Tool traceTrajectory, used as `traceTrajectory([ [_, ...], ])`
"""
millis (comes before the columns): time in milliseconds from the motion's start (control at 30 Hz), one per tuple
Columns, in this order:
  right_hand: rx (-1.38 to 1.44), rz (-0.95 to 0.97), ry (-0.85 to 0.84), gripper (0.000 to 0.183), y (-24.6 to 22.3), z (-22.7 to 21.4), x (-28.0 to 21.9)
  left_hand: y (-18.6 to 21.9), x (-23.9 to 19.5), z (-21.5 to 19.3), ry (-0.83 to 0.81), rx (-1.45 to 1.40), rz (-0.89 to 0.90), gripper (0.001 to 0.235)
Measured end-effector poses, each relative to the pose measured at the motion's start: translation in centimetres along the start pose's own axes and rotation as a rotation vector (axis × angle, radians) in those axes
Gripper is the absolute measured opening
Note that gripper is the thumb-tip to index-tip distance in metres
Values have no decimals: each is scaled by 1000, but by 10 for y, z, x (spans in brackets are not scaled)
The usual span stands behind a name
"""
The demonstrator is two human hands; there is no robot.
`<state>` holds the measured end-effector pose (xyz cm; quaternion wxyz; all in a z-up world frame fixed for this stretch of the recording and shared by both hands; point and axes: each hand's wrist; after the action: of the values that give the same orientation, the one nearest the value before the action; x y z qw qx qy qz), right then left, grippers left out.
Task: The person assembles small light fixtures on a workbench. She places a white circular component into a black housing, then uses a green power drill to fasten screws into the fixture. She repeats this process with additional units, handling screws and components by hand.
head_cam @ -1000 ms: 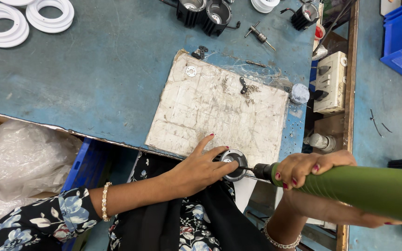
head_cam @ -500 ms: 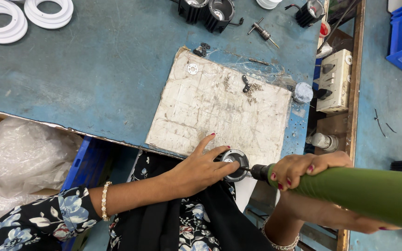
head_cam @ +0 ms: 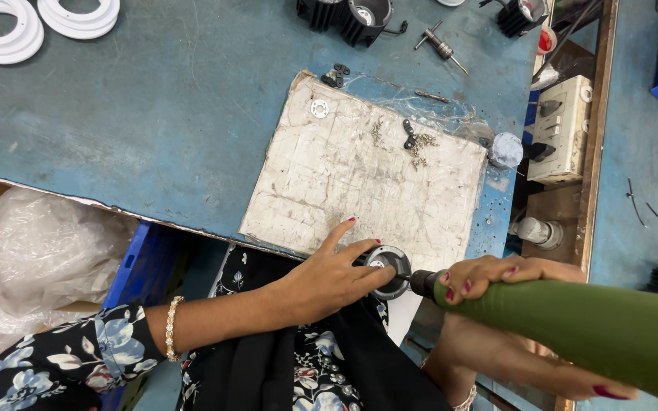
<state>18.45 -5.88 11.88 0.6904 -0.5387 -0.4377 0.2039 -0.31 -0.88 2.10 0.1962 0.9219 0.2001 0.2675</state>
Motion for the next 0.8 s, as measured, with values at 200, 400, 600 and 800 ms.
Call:
traceTrajectory([
  [200, 10, 31, -37, 113, 1, -3, 2, 2, 1, -3, -20, 8, -5, 48],
  [400, -228, -107, 25, 110, -21, 27, 6, 1, 2, -2, -66, 11, -27, 49],
  [600, -80, -171, -88, 103, 11, -12, 21, -2, 3, 2, 20, -65, -4, 53],
  [800, 704, -118, -492, 87, 59, -109, 79, -3, 5, 1, -11, -258, -103, 58],
])
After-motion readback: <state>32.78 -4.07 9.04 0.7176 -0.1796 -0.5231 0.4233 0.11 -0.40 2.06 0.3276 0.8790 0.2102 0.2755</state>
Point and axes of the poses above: each hand's wrist, its own x-axis towards the middle knuckle, its own z-axis out of the palm, y = z × x
